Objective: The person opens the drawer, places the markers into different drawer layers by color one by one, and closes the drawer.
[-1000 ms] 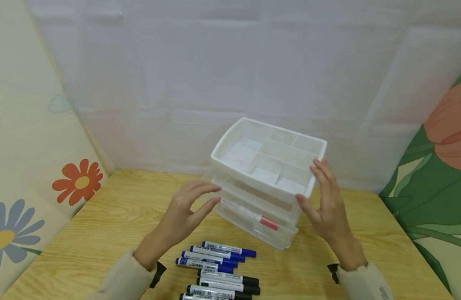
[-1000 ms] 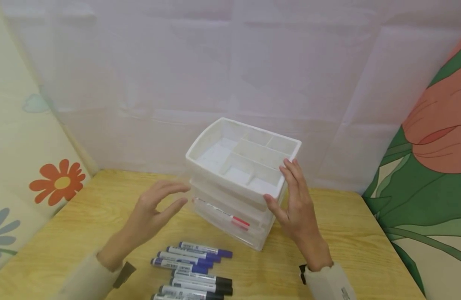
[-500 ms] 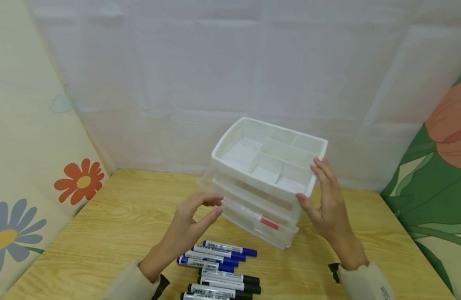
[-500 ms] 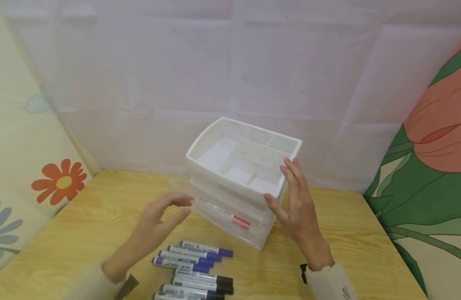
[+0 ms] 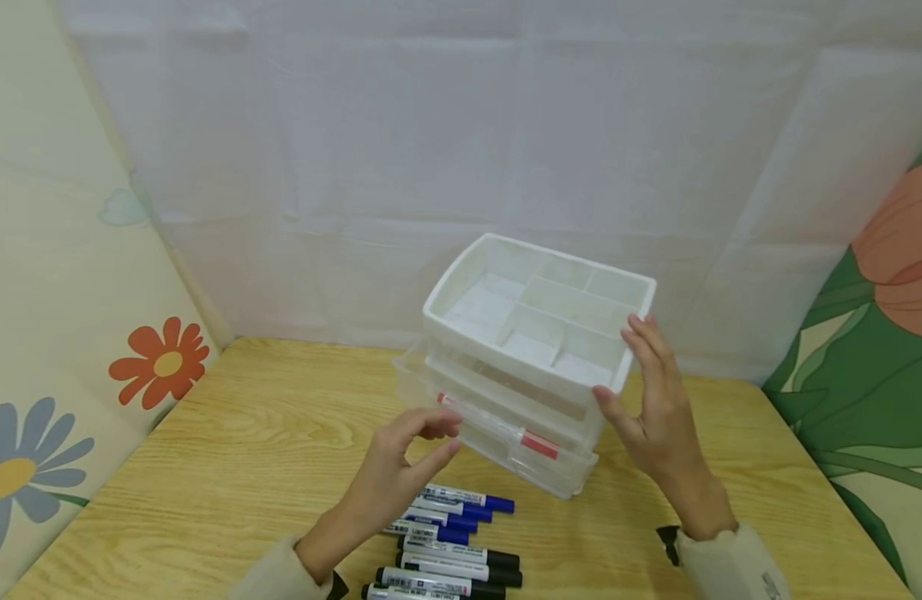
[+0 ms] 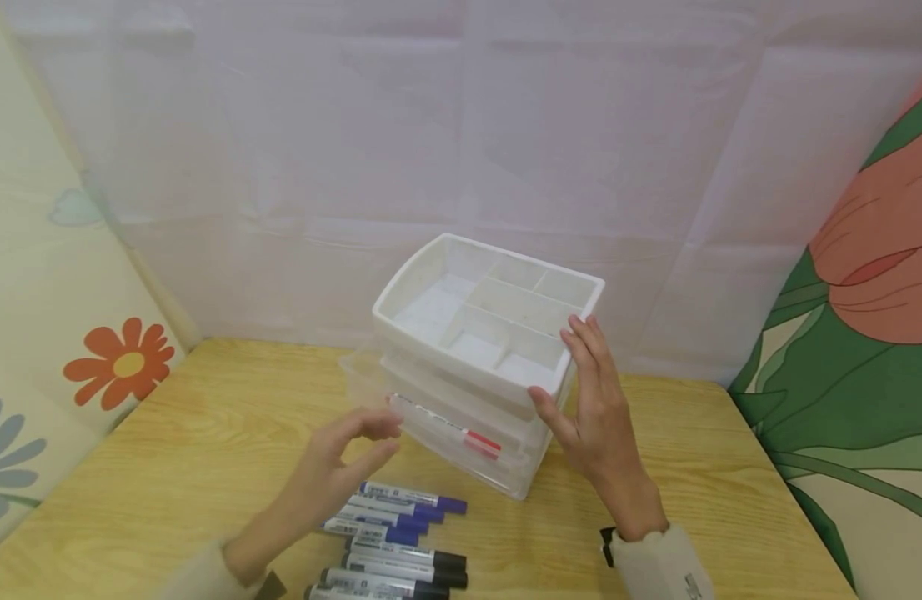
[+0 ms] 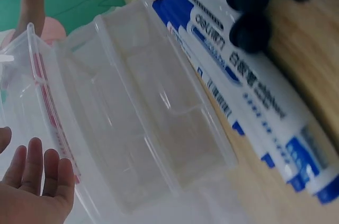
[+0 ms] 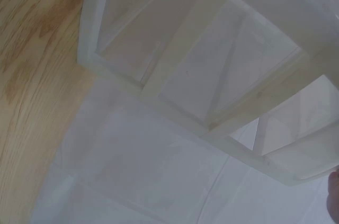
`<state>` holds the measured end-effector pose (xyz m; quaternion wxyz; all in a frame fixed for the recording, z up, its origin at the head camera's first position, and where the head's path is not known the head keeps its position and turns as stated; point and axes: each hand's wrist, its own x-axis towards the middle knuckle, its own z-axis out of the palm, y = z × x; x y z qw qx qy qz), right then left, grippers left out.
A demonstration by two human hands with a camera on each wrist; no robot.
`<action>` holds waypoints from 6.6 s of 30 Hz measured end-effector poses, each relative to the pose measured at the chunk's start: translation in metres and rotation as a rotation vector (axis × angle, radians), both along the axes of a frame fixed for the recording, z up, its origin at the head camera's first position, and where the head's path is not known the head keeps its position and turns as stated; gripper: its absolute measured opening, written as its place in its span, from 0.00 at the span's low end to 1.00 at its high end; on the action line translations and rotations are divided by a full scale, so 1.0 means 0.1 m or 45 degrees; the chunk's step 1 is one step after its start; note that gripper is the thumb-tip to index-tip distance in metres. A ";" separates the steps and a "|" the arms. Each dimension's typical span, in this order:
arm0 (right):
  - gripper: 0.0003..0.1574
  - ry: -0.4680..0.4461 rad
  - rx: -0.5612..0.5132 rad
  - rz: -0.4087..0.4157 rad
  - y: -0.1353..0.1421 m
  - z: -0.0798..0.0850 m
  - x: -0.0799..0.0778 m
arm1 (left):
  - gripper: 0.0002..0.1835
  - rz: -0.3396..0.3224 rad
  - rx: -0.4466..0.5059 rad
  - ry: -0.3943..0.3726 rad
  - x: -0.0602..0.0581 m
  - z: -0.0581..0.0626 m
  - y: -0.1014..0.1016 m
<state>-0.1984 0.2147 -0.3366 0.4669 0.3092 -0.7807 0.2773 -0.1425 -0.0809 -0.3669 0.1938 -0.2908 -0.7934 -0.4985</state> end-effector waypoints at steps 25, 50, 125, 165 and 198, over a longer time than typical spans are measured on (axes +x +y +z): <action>0.47 0.042 -0.010 0.012 -0.02 0.02 -0.02 | 0.21 -0.060 0.622 -0.935 0.03 -0.01 0.33; 0.48 0.026 -0.028 0.009 -0.03 0.00 -0.03 | 0.18 -0.080 0.796 -0.931 -0.14 -0.03 0.57; 0.48 0.009 -0.045 0.006 -0.02 -0.01 -0.03 | 0.16 0.097 0.754 -1.007 -0.35 -0.36 0.62; 0.48 0.014 -0.045 0.006 -0.03 -0.02 -0.03 | 0.16 -0.026 0.741 -1.162 -0.33 -0.44 0.66; 0.47 0.045 -0.037 0.027 -0.04 0.00 -0.04 | 0.17 -0.032 0.709 -1.177 -0.04 -0.41 0.46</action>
